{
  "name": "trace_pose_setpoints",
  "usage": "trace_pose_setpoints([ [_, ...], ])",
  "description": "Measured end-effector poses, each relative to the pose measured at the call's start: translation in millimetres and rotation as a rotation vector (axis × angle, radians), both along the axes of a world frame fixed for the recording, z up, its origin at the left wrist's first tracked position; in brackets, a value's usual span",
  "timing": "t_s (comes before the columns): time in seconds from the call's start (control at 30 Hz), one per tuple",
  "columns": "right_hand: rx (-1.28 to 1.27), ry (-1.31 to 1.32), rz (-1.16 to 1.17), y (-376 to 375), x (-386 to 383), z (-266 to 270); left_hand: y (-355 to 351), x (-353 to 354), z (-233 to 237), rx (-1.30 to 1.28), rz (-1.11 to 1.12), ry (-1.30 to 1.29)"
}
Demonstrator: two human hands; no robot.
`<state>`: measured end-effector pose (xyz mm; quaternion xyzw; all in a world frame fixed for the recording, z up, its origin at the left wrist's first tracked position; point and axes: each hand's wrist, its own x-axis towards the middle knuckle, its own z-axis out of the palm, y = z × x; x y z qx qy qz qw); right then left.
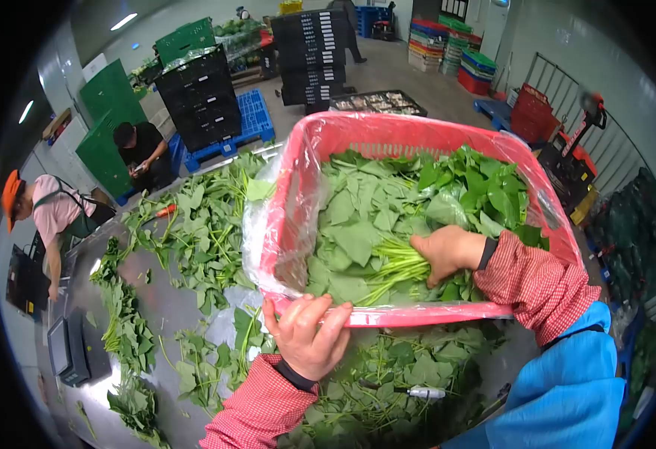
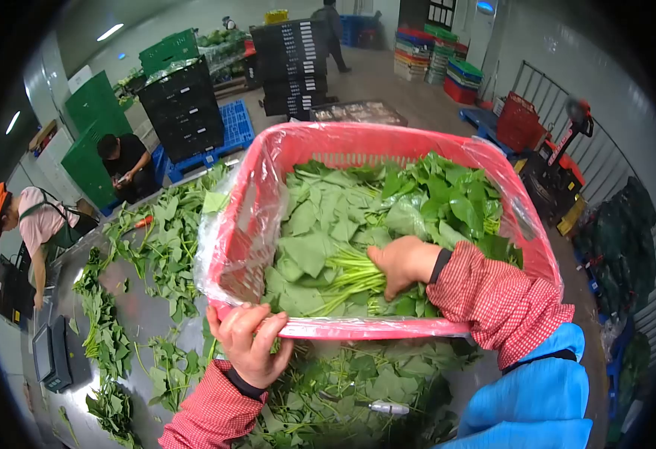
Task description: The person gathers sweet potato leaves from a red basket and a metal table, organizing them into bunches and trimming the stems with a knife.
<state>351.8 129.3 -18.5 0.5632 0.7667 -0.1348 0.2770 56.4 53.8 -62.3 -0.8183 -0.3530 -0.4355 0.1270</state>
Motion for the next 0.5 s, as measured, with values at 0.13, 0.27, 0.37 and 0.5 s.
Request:
trace_pose_setpoints([
  [0.13,0.105,-0.036,0.098,-4.7,-1.4,-9.2,-0.5,0.7,0.7,0.000,-0.010,-0.021],
  [0.27,0.337,0.062,0.155,-0.4,9.3,-20.5,-3.3,3.1,1.0,-0.012,0.008,-0.049],
  [0.37,0.565,0.201,0.069,3.1,12.3,-4.9,-3.1,1.3,-0.5,-0.011,0.005,-0.034],
  [0.5,0.638,0.735,-0.337,30.2,44.1,5.2,-3.9,1.9,0.2,-0.016,0.016,-0.020],
])
